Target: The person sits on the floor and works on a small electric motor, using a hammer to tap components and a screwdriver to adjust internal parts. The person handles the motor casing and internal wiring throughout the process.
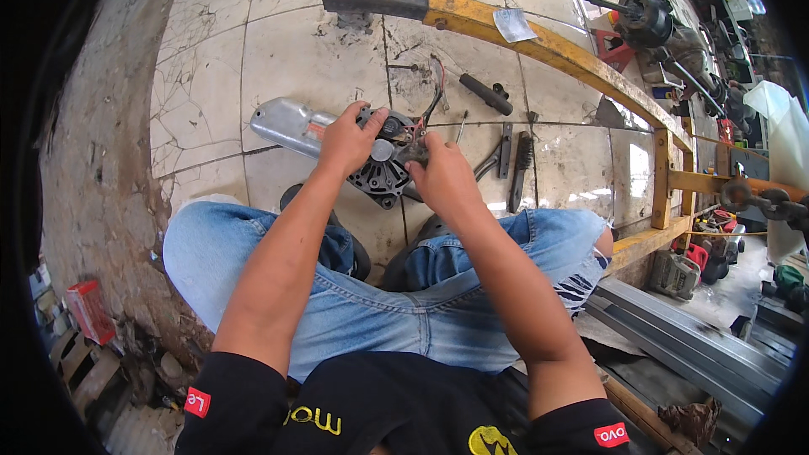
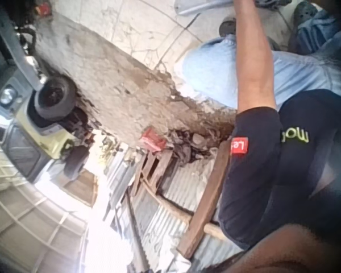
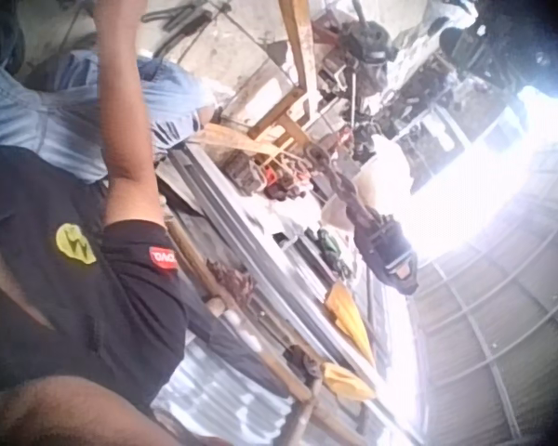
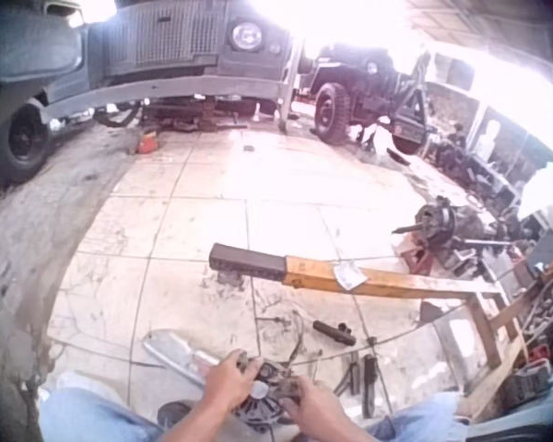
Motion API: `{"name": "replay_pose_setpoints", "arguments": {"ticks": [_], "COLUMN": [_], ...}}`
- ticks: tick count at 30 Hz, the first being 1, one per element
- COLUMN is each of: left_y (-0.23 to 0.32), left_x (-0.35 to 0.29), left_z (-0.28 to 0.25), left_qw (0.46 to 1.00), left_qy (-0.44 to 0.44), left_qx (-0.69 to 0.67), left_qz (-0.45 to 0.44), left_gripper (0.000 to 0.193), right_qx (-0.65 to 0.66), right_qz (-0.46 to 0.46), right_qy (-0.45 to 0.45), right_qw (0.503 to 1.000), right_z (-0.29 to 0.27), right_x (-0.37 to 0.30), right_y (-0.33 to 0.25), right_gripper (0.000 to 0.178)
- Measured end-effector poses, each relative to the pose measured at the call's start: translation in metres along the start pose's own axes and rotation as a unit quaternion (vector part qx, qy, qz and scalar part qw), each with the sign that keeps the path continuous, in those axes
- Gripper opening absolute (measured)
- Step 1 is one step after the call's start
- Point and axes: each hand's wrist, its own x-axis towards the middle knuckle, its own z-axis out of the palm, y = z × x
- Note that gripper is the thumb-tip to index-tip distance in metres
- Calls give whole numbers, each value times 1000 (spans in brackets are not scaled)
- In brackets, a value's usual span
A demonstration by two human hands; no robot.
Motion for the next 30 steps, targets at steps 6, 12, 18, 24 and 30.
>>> {"name": "replay_pose_setpoints", "arguments": {"ticks": [6,12,18,24,30], "left_y": [-6,-2,-1,4,-1], "left_x": [0,2,5,13,19], "left_z": [0,3,-3,-8,-7], "left_qw": [1000,1000,999,996,993], "left_qy": [10,2,-16,-62,-73], "left_qx": [14,10,3,52,70], "left_qz": [6,11,30,41,60], "left_gripper": [75,75,75,75,89], "right_qx": [3,18,3,-125,-175], "right_qz": [13,-23,-78,-174,-213], "right_qy": [-25,-5,-97,-148,-154], "right_qw": [1000,1000,992,965,949], "right_z": [-4,-2,-39,-52,-47], "right_x": [-5,1,-7,-4,-5], "right_y": [-2,14,30,23,17], "right_gripper": [40,47,61,55,48]}}
